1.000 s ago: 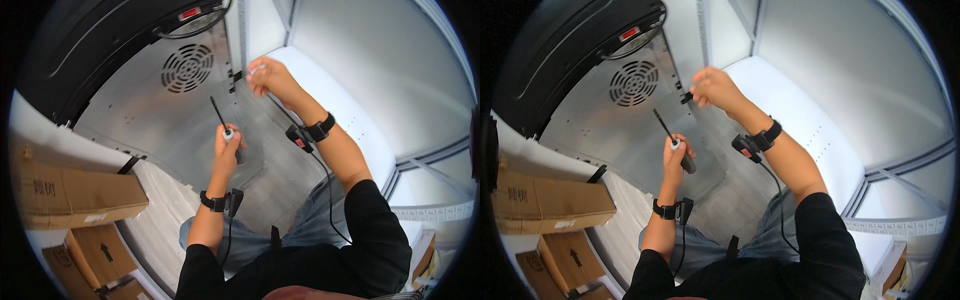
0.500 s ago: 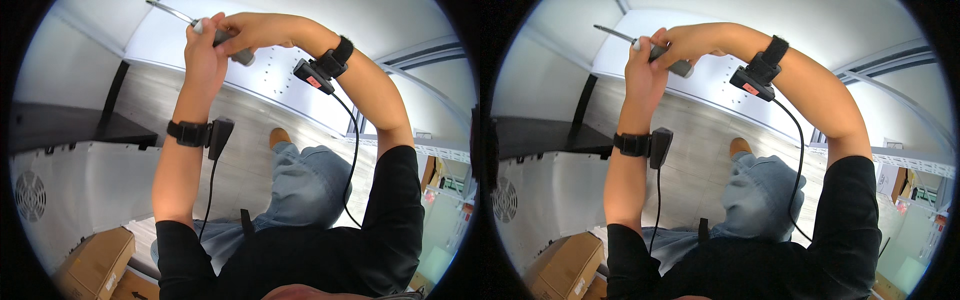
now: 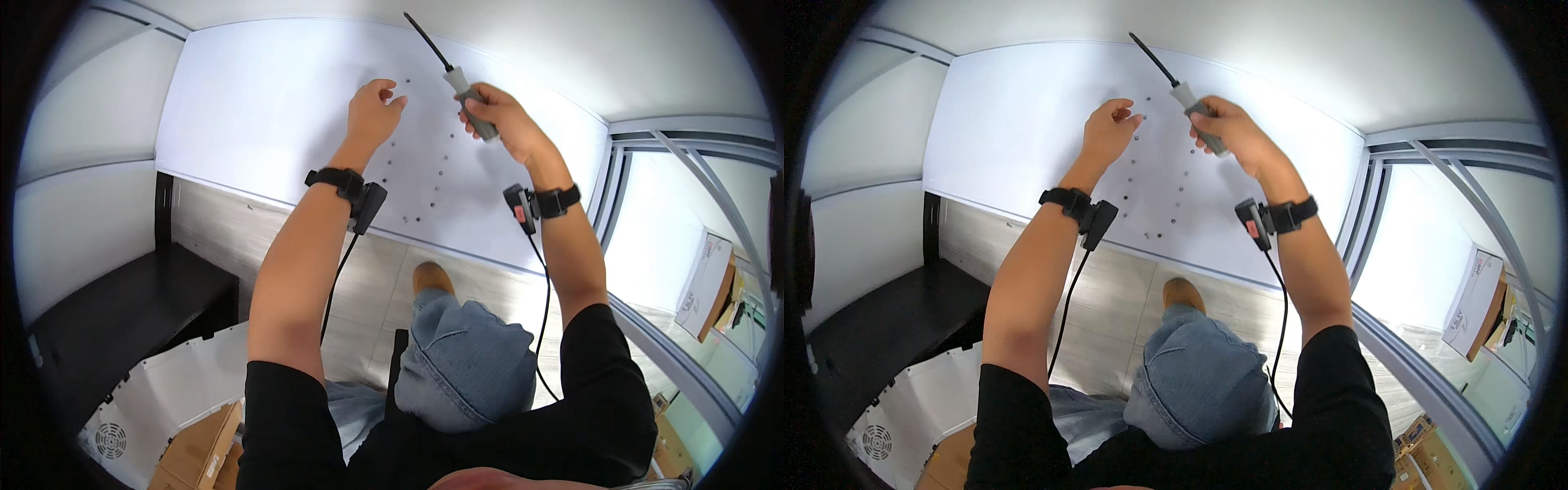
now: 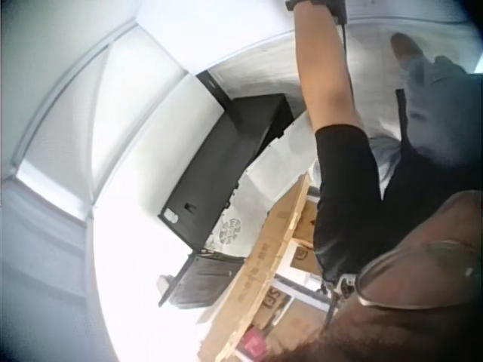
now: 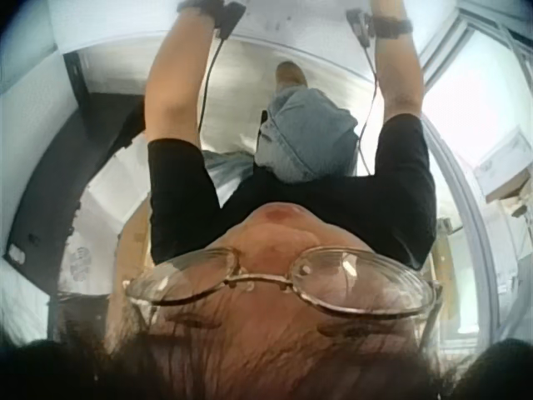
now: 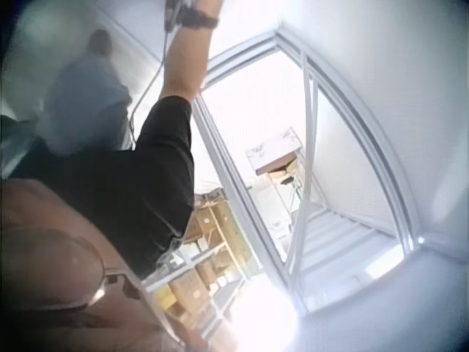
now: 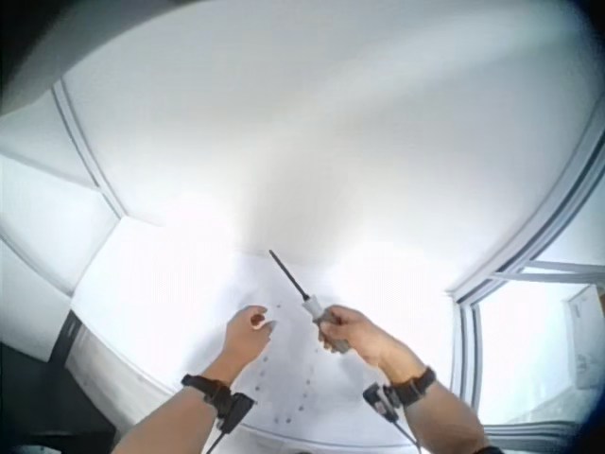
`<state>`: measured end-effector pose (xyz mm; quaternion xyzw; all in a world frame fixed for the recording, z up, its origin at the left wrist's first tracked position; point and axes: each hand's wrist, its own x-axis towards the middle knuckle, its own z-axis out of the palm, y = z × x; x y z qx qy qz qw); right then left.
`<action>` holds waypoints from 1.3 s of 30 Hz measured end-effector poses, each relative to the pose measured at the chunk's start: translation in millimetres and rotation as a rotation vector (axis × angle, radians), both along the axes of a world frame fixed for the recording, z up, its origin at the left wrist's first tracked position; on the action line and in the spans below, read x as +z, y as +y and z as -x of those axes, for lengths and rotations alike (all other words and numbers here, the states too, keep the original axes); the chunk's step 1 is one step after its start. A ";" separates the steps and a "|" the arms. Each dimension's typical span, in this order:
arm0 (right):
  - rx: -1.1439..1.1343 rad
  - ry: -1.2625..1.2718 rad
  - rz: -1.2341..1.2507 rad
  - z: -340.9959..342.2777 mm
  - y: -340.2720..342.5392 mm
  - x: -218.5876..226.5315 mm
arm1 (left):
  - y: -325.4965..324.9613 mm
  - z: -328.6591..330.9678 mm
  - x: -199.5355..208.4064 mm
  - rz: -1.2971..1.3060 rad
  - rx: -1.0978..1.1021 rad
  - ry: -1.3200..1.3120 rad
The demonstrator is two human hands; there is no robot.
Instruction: The person uses a screwdriver to fasten screws into the back panel of a black electronic device. They repeatedly insert screws and tighten them to secure the metal casing.
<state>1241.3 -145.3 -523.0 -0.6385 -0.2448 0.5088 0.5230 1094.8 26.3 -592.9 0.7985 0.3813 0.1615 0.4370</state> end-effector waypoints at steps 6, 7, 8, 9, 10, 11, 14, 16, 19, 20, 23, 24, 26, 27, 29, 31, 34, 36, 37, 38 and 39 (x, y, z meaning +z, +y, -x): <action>-0.049 0.003 0.095 -7.7 -6.0 -23.6 | 11.6 -39.1 -25.3 -0.008 0.062 0.103; -0.076 0.020 0.083 -7.6 -6.4 -24.3 | 11.7 -41.2 -27.9 -0.056 0.054 0.096; -0.101 0.033 0.068 -8.2 -6.3 -23.9 | 12.1 -43.4 -29.6 -0.106 0.048 0.085; -0.103 0.031 0.064 -8.9 -6.6 -23.6 | 12.1 -45.1 -30.8 -0.087 0.072 0.099; -0.104 0.028 0.059 -9.4 -7.2 -23.0 | 11.4 -46.2 -31.6 -0.068 0.097 0.114; -0.103 0.029 0.050 -8.6 -6.0 -22.7 | 12.4 -45.9 -32.0 -0.053 0.124 0.131; -0.103 -0.026 0.014 0.6 -3.1 -13.1 | 11.3 -35.2 -30.5 -0.007 0.189 -0.002; 0.006 -0.082 -0.042 8.4 3.8 -0.9 | 15.5 -6.3 -30.0 0.148 0.183 -0.138; 0.109 -0.215 -0.060 31.5 15.7 37.0 | 1.6 49.9 19.6 0.527 0.192 -0.364; 0.178 -0.276 -0.083 44.0 20.7 55.4 | -2.2 78.4 36.3 0.572 0.190 -0.387; 0.386 -0.405 -0.185 88.6 35.3 103.0 | -21.3 172.4 99.9 0.585 0.308 -0.345; 0.441 -0.448 -0.226 112.4 37.4 123.6 | -30.3 207.6 123.5 0.529 0.336 -0.363; 0.558 -0.591 -0.324 160.2 39.6 165.7 | -52.4 275.6 168.7 0.458 0.382 -0.391; 0.602 -0.638 -0.359 185.2 37.1 192.3 | -67.4 309.0 190.2 0.375 0.414 -0.409; 0.675 -0.711 -0.408 233.9 14.1 227.0 | -120.7 372.1 224.4 0.288 0.511 -0.451; 0.676 -0.838 -0.489 281.5 -20.5 248.5 | -178.5 425.9 240.4 0.221 0.600 -0.520; 0.746 -0.926 -0.778 345.5 -60.7 289.5 | -253.7 499.2 264.1 0.156 0.757 -0.689; 0.783 -0.955 -1.058 411.9 -102.6 312.8 | -305.3 553.9 269.0 0.084 0.859 -0.768; 0.822 -1.005 -1.024 441.2 -118.7 319.3 | -325.6 579.4 269.8 0.076 0.920 -0.802; 0.891 -1.008 -1.059 467.3 -82.3 342.4 | -304.6 595.4 284.2 0.063 1.015 -0.850; 0.866 -1.007 -1.155 491.3 -76.6 341.4 | -295.7 612.4 273.9 0.046 1.061 -0.933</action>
